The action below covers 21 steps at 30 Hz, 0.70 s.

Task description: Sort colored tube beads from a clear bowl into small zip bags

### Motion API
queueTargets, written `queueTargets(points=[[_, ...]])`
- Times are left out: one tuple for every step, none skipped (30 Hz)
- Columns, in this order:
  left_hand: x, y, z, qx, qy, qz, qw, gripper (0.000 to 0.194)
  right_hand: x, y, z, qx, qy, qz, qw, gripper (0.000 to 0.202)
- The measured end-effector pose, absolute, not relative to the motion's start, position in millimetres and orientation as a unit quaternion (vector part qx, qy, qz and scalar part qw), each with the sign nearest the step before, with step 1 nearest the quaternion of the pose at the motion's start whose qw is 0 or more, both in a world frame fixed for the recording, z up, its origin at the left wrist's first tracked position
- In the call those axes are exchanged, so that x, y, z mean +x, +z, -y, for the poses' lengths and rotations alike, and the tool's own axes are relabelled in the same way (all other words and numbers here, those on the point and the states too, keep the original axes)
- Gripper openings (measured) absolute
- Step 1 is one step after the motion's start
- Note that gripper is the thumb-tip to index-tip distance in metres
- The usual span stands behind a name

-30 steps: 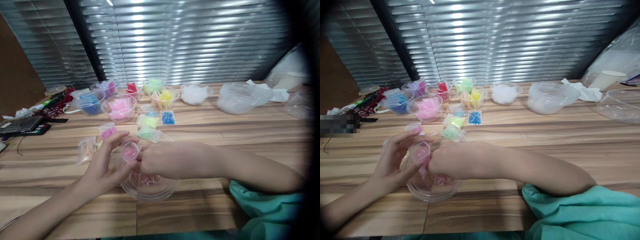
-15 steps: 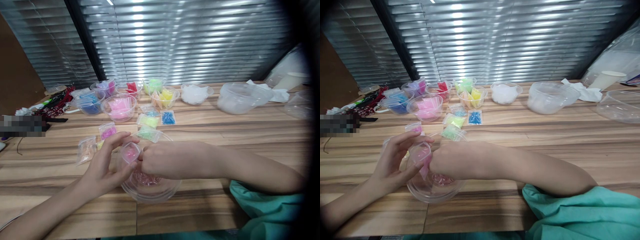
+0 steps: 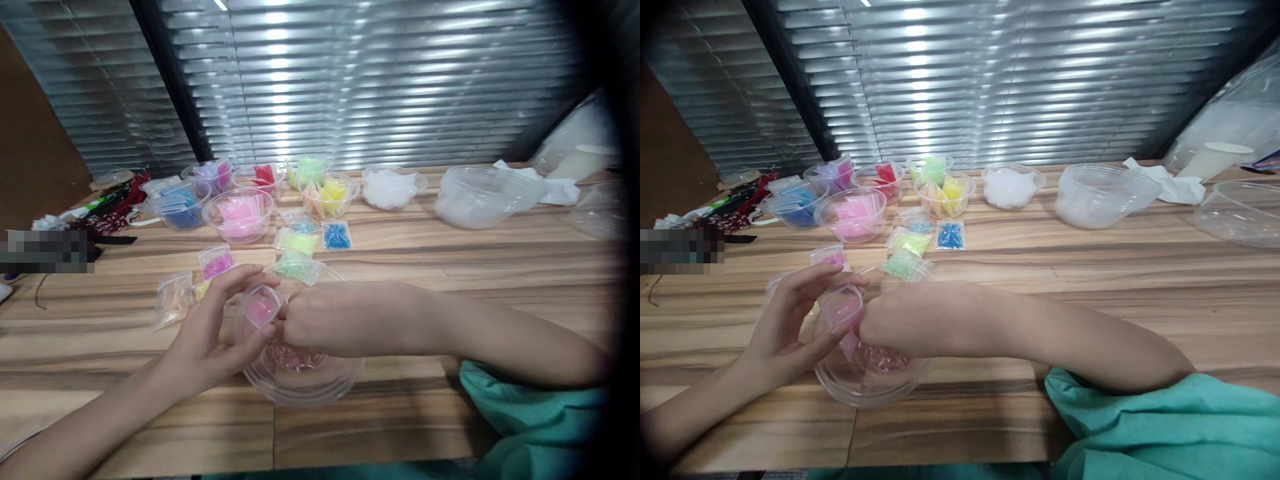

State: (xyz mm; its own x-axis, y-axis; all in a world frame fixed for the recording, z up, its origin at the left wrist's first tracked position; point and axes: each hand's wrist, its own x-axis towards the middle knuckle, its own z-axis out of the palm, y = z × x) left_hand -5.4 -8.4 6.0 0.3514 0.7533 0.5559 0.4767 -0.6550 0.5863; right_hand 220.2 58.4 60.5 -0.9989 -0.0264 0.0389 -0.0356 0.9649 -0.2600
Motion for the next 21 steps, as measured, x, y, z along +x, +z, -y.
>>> queueTargets(points=[[-5.3,6.0,8.3,0.806,0.422,-0.382,0.162,0.069,220.1,60.2,-58.4,0.018,0.127,0.992,0.016,0.034],[-5.3,5.8,8.1,0.807,0.422,-0.382,0.160,0.068,220.0,59.8,-58.4,0.019,0.123,0.992,0.016,0.034],[-5.3,5.5,7.9,0.808,0.420,-0.382,0.158,0.068,219.9,59.4,-58.4,0.018,0.118,0.993,0.015,0.034],[-5.4,5.1,7.6,0.809,0.419,-0.382,0.157,0.068,219.7,59.0,-58.3,0.015,0.113,0.993,0.015,0.034],[-5.5,4.8,7.3,0.810,0.418,-0.381,0.156,0.068,219.6,58.9,-58.1,0.011,0.109,0.994,0.013,0.034],[-5.5,4.5,7.1,0.810,0.418,-0.380,0.156,0.068,219.4,59.0,-57.9,0.008,0.104,0.994,0.011,0.034],[-5.6,4.4,6.9,0.811,0.418,-0.379,0.156,0.068,219.3,59.3,-57.6,0.005,0.100,0.995,0.009,0.034],[-5.6,4.4,6.7,0.811,0.419,-0.377,0.157,0.068,219.3,59.9,-57.3,0.003,0.096,0.995,0.007,0.033],[-5.7,4.5,6.8,0.811,0.419,-0.377,0.158,0.068,219.3,60.5,-57.1,0.001,0.093,0.996,0.006,0.033],[-5.8,4.7,6.9,0.811,0.419,-0.377,0.158,0.068,219.3,61.3,-56.9,-0.002,0.092,0.996,0.005,0.033],[-5.9,4.9,7.1,0.810,0.420,-0.378,0.158,0.068,219.5,61.9,-56.8,-0.004,0.092,0.996,0.004,0.033],[-6.1,5.1,7.3,0.810,0.420,-0.378,0.160,0.068,219.7,62.5,-56.8,-0.006,0.093,0.996,0.003,0.032],[-6.3,5.2,7.5,0.810,0.420,-0.376,0.162,0.069,219.9,62.9,-56.9,-0.005,0.094,0.996,0.002,0.030],[-6.5,5.1,7.6,0.810,0.420,-0.374,0.165,0.069,220.1,63.3,-57.0,-0.003,0.095,0.995,0.000,0.029],[-6.8,5.0,7.5,0.811,0.420,-0.371,0.168,0.069,220.2,63.5,-57.2,-0.001,0.097,0.995,-0.001,0.028],[-7.1,4.7,7.4,0.811,0.420,-0.369,0.170,0.069,220.3,63.9,-57.3,0.001,0.099,0.995,-0.003,0.027],[-7.3,4.4,7.2,0.811,0.421,-0.368,0.172,0.069,220.2,64.4,-57.4,0.001,0.101,0.995,-0.004,0.027],[-7.5,4.0,7.0,0.810,0.422,-0.369,0.172,0.069,220.0,65.2,-57.3,0.000,0.104,0.995,-0.005,0.027],[-7.7,3.7,6.7,0.809,0.422,-0.371,0.173,0.069,219.6,66.2,-57.2,0.000,0.106,0.994,-0.006,0.027],[-7.9,3.5,6.5,0.808,0.422,-0.372,0.174,0.069,219.1,67.5,-57.0,-0.001,0.107,0.994,-0.008,0.026],[-8.0,3.3,6.4,0.808,0.421,-0.373,0.175,0.069,218.6,68.9,-56.7,-0.001,0.106,0.994,-0.010,0.026]])
